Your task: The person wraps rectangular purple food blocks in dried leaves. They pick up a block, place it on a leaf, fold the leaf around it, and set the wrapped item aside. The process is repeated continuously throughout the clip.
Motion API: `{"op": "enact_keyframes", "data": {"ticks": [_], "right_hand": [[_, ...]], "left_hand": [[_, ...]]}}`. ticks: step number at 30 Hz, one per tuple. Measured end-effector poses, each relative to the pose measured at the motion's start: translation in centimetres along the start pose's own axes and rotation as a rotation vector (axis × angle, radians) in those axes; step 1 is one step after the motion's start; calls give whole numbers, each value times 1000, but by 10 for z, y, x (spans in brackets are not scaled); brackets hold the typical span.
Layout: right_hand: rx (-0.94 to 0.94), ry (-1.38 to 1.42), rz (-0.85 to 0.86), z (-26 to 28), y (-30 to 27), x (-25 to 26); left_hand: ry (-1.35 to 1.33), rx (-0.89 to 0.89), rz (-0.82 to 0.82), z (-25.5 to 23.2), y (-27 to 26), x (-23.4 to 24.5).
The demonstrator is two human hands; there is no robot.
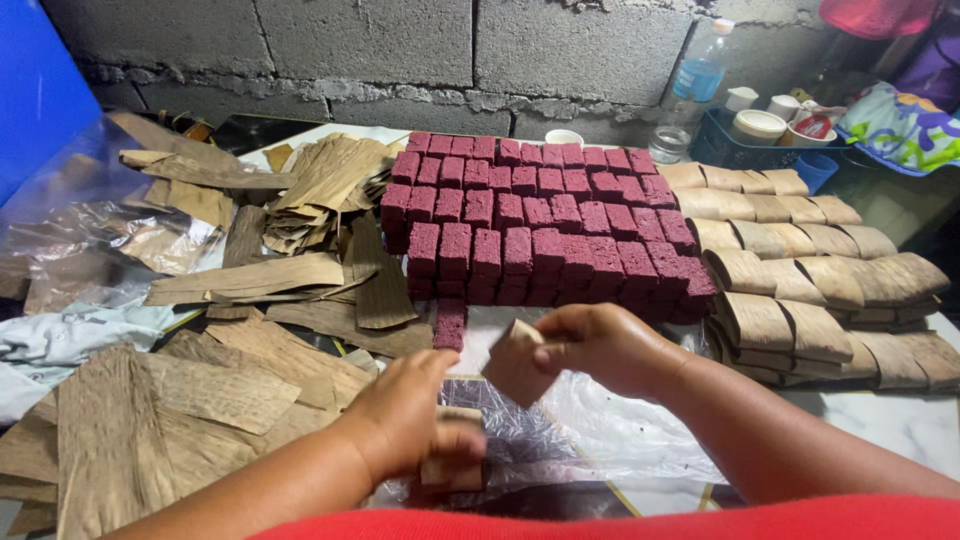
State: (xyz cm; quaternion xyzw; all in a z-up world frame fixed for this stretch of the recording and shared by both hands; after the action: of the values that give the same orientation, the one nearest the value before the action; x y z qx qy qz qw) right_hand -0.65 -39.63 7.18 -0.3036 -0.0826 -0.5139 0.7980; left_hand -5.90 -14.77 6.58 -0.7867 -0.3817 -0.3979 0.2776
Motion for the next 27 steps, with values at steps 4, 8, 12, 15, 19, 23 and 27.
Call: {"op": "enact_keyframes", "data": {"ticks": [4,8,12,15,19,23,27], "right_hand": [[-281,-232,81,-18,5,-2],[-304,-180,209,-39,18,-22],[-268,-104,217,-54,32,-38],[-285,-42,174,-56,39,-43],[-109,-415,21,-51,33,-44],[-90,-634,-126,-35,25,-42],[-163,-530,-184,-17,25,-39]], "left_hand": [[224,-33,331,-1,-6,-12],[185,-122,232,13,-2,-26],[132,-171,155,28,6,-36],[116,-202,127,34,10,-38],[110,-222,108,33,9,-39],[84,-151,9,37,5,-35],[70,101,-174,65,-2,-18]]}}
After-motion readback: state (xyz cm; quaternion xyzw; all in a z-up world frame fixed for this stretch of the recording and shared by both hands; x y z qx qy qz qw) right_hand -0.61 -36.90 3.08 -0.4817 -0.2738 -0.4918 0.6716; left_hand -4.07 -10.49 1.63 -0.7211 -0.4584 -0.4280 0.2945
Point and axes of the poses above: each hand's wrist, its own y-axis towards the middle knuckle, its own x-axis out of the back of the hand, z = x × y, the point moved 1 cm from there along y, towards the middle knuckle, and after that the axes turned 14 degrees about -x, right-handed, at the moved point
